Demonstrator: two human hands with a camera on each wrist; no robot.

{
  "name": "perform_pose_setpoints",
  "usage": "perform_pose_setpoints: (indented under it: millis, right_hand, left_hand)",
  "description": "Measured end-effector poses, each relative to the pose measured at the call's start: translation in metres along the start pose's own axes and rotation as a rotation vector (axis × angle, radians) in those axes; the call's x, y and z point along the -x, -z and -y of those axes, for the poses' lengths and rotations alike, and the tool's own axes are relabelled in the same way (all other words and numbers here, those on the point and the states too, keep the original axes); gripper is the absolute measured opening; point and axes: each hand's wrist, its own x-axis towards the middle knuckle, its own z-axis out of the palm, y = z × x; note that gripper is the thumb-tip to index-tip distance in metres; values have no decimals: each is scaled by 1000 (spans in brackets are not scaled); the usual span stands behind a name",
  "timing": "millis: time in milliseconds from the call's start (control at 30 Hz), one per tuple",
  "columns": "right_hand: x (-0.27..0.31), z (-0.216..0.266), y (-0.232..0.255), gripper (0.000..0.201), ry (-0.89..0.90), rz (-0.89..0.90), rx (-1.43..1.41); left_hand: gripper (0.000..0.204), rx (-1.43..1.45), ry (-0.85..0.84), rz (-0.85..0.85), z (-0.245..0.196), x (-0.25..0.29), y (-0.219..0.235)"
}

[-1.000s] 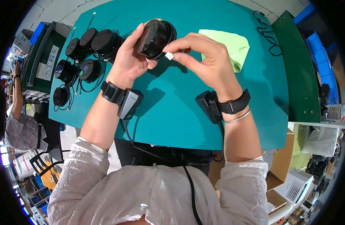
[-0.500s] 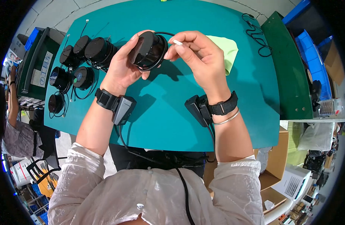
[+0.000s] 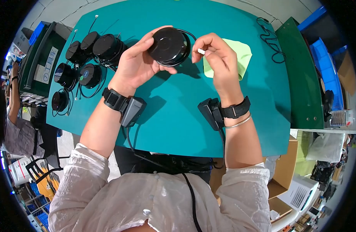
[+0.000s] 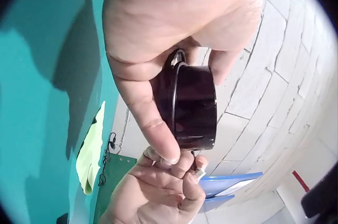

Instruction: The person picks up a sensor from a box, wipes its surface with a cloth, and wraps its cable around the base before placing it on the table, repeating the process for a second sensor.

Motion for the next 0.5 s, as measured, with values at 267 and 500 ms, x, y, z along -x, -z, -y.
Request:
perform_pose_setpoints:
  millis: [267, 500]
  right_hand:
    - [0, -12, 4, 35, -239, -51, 153]
    - [-1, -23, 2, 37, -338, -71, 240]
  left_hand:
    - [69, -85, -36, 53, 4, 2, -7]
    - [80, -180, -65, 61, 9, 1, -1]
